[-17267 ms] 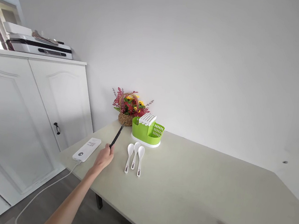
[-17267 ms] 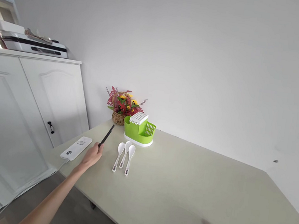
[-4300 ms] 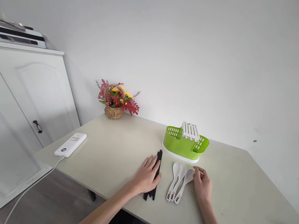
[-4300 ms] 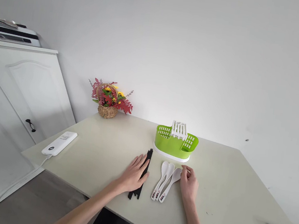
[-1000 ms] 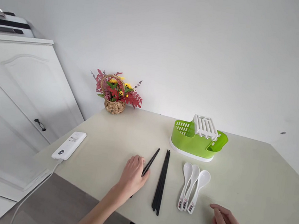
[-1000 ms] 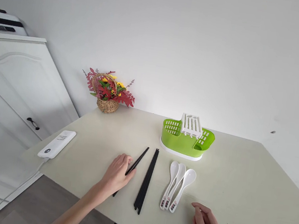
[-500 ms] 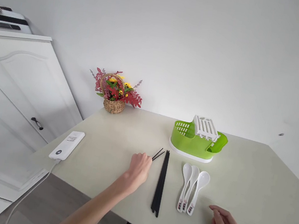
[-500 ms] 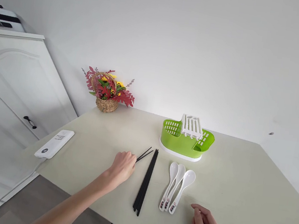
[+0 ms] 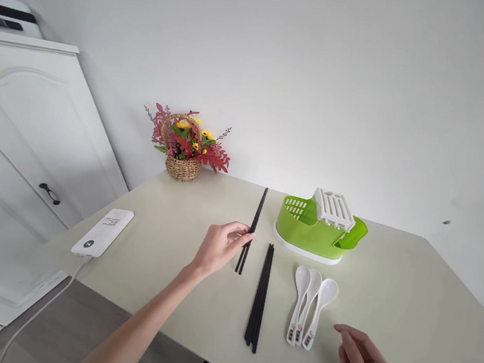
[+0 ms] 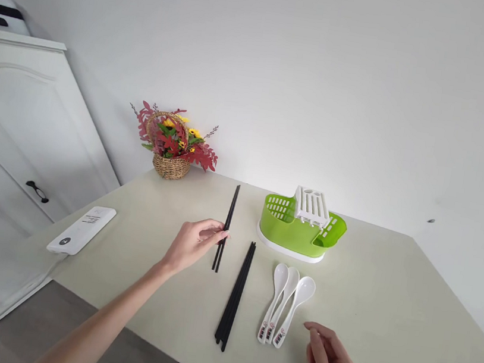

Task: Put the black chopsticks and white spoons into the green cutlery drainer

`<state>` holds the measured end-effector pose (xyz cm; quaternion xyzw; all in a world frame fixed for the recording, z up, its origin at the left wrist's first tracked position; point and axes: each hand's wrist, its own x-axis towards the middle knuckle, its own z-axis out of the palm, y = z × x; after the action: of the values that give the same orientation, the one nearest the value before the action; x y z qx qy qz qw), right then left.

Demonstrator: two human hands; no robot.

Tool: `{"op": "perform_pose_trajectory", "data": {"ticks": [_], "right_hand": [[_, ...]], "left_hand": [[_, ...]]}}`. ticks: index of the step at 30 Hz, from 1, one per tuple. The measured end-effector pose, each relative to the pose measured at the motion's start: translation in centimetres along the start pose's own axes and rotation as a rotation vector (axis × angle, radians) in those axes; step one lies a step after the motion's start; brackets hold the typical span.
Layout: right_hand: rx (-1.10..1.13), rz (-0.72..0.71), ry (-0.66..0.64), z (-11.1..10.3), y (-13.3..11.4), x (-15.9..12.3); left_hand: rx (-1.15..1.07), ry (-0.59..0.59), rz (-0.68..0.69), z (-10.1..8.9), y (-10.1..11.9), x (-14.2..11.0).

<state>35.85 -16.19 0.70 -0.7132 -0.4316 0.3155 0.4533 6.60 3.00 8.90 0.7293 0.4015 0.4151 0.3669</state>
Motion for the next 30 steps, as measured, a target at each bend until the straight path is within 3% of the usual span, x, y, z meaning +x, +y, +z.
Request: {"op": "perform_pose_trajectory", "data": {"ticks": [4,9,13,20,30], "right_hand": [[-0.016,-0.154,-0.05,0.5,-5.7,0.3],[-0.077,-0.415,-0.237,2.2,-13.7,2.0],[-0.13,-0.6,-0.206,4.2,-18.0,3.3],[-0.286,-0.739,-0.26,5.7,-20.6,5.7],[-0.289,-0.721,-0.284,5.7,-21.0,6.7]], "left_hand": [[-0.127,0.028,-0.001,0.9,-0.3,-1.1],[-0.022,0.035,0.051,1.7,-0.4,-2.2],[0.008,-0.007,0.089,1.8,-0.3,-2.9],[-0.028,-0.071,0.07,1.8,-0.8,-2.9],[-0.095,-0.205,-0.026,1.5,-3.5,-3.1]]}}
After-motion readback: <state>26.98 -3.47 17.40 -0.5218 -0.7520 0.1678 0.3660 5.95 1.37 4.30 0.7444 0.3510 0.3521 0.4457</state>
